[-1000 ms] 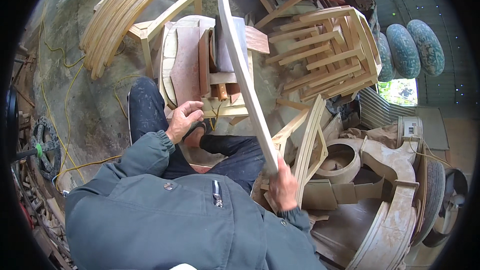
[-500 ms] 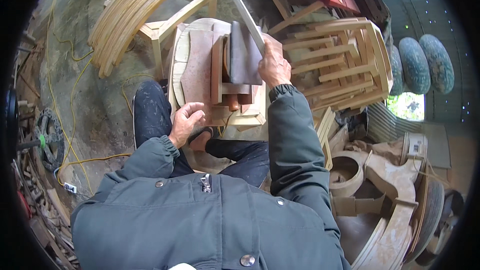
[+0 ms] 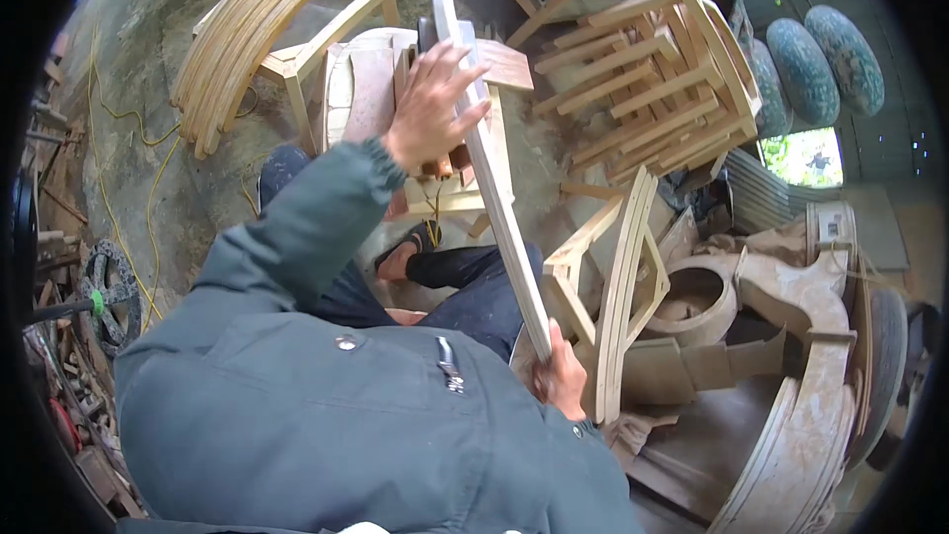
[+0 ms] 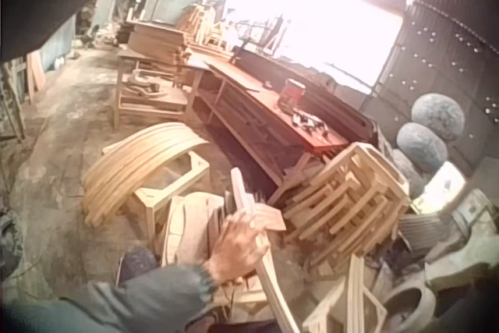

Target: Sanding curved wooden chair components using a stationary belt sanding machine.

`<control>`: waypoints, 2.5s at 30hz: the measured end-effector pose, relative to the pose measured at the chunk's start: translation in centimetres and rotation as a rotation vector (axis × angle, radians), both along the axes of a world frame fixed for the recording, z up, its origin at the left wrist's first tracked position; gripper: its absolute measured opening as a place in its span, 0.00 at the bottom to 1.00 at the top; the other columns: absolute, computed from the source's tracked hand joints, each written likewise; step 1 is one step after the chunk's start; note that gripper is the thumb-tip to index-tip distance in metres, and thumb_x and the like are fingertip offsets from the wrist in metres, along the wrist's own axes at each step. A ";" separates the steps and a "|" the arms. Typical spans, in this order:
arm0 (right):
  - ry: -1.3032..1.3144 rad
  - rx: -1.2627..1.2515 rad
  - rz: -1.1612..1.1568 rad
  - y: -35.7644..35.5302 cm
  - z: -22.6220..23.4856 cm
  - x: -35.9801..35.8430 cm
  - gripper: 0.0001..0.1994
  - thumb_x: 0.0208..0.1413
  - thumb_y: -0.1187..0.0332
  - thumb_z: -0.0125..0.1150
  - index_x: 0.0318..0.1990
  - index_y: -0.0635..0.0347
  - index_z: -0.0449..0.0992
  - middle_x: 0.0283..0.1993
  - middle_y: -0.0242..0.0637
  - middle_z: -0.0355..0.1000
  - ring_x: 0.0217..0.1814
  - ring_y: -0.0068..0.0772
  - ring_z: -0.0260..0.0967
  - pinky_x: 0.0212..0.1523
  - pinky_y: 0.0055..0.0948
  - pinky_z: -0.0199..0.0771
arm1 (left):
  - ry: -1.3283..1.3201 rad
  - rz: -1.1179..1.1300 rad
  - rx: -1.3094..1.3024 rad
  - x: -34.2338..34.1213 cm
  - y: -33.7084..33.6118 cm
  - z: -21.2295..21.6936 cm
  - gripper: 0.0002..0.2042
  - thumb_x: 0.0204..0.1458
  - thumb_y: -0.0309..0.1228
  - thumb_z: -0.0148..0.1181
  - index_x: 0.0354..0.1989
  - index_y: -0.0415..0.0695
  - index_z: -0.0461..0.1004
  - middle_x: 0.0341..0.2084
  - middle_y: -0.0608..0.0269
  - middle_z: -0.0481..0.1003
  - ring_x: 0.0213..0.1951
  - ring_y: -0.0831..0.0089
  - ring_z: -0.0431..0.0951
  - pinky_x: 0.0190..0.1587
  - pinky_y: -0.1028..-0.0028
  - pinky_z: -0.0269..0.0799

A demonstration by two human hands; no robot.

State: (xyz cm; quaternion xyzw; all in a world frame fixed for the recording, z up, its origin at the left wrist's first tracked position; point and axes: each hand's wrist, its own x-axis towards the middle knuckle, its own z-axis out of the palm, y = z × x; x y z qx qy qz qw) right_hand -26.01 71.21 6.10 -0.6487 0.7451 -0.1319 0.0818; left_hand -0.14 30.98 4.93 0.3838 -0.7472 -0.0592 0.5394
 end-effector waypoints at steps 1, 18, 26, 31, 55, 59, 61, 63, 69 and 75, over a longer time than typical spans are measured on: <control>-0.025 -0.024 0.014 2.3 0.9 -0.1 0.41 0.46 0.83 0.61 0.73 0.45 0.68 0.39 0.46 0.76 0.37 0.56 0.78 0.35 0.46 0.78 | -0.089 -0.018 0.003 -0.6 -0.6 -0.3 0.22 0.59 0.44 0.62 0.59 0.48 0.79 0.64 0.48 0.71 0.70 0.46 0.62 0.74 0.45 0.50; -0.219 0.053 -0.256 10.7 5.3 -3.9 0.28 0.57 0.74 0.71 0.66 0.58 0.74 0.51 0.54 0.81 0.51 0.53 0.83 0.52 0.41 0.82 | -0.024 -0.274 0.130 -5.3 0.5 1.2 0.17 0.54 0.40 0.54 0.40 0.47 0.87 0.53 0.56 0.80 0.70 0.51 0.66 0.72 0.42 0.47; -0.268 0.135 -0.077 -11.4 0.1 4.5 0.31 0.62 0.72 0.63 0.73 0.52 0.64 0.58 0.56 0.77 0.58 0.61 0.78 0.55 0.46 0.79 | -0.228 -0.141 0.280 -2.2 -5.8 -2.3 0.22 0.67 0.51 0.52 0.56 0.50 0.83 0.67 0.46 0.70 0.77 0.41 0.52 0.76 0.37 0.42; -0.316 0.000 0.098 -30.4 -2.3 8.0 0.35 0.63 0.71 0.61 0.75 0.46 0.56 0.56 0.64 0.75 0.58 0.72 0.74 0.54 0.54 0.77 | -0.182 -0.198 0.331 -1.6 -5.0 -4.3 0.29 0.67 0.56 0.50 0.64 0.47 0.77 0.72 0.41 0.63 0.78 0.40 0.50 0.75 0.32 0.42; -1.439 0.316 -0.345 -12.7 8.8 6.9 0.38 0.75 0.66 0.46 0.83 0.34 0.33 0.36 0.48 0.75 0.20 0.40 0.73 0.19 0.34 0.77 | 0.153 -0.272 0.205 -0.2 6.4 -0.5 0.25 0.48 0.22 0.59 0.59 0.45 0.78 0.61 0.46 0.73 0.67 0.47 0.67 0.71 0.51 0.61; -1.444 0.289 -0.532 -1.3 11.8 5.2 0.39 0.74 0.68 0.45 0.84 0.36 0.32 0.37 0.51 0.76 0.22 0.40 0.74 0.22 0.35 0.78 | -0.103 -0.383 0.170 -1.9 9.1 0.5 0.35 0.43 0.21 0.60 0.68 0.49 0.71 0.68 0.44 0.65 0.74 0.45 0.59 0.75 0.47 0.53; -1.412 0.268 -0.601 2.6 13.8 5.4 0.39 0.73 0.68 0.46 0.84 0.37 0.33 0.37 0.51 0.76 0.23 0.39 0.74 0.23 0.34 0.78 | -0.196 -0.422 0.177 -3.0 10.2 0.0 0.37 0.42 0.24 0.63 0.69 0.53 0.71 0.70 0.46 0.63 0.76 0.45 0.56 0.75 0.42 0.49; -1.274 0.233 -0.615 5.5 15.2 5.7 0.39 0.72 0.68 0.50 0.84 0.45 0.36 0.38 0.51 0.77 0.26 0.35 0.75 0.27 0.32 0.79 | -0.195 -0.436 0.154 -3.8 11.7 0.0 0.37 0.43 0.25 0.64 0.69 0.53 0.71 0.71 0.46 0.63 0.76 0.45 0.55 0.75 0.43 0.49; -1.005 0.167 -0.516 5.6 15.5 6.4 0.38 0.70 0.70 0.56 0.83 0.56 0.44 0.42 0.45 0.76 0.31 0.29 0.74 0.30 0.29 0.77 | -0.026 -0.482 0.154 -4.3 12.5 0.5 0.42 0.38 0.23 0.71 0.70 0.51 0.70 0.75 0.43 0.57 0.80 0.37 0.40 0.79 0.43 0.47; -1.016 0.142 -0.366 -3.6 7.0 6.3 0.37 0.71 0.69 0.57 0.82 0.54 0.46 0.35 0.38 0.73 0.24 0.28 0.71 0.24 0.28 0.74 | 0.007 -0.439 0.191 -3.8 3.5 -1.9 0.41 0.38 0.21 0.71 0.69 0.46 0.71 0.74 0.38 0.58 0.78 0.29 0.42 0.78 0.42 0.48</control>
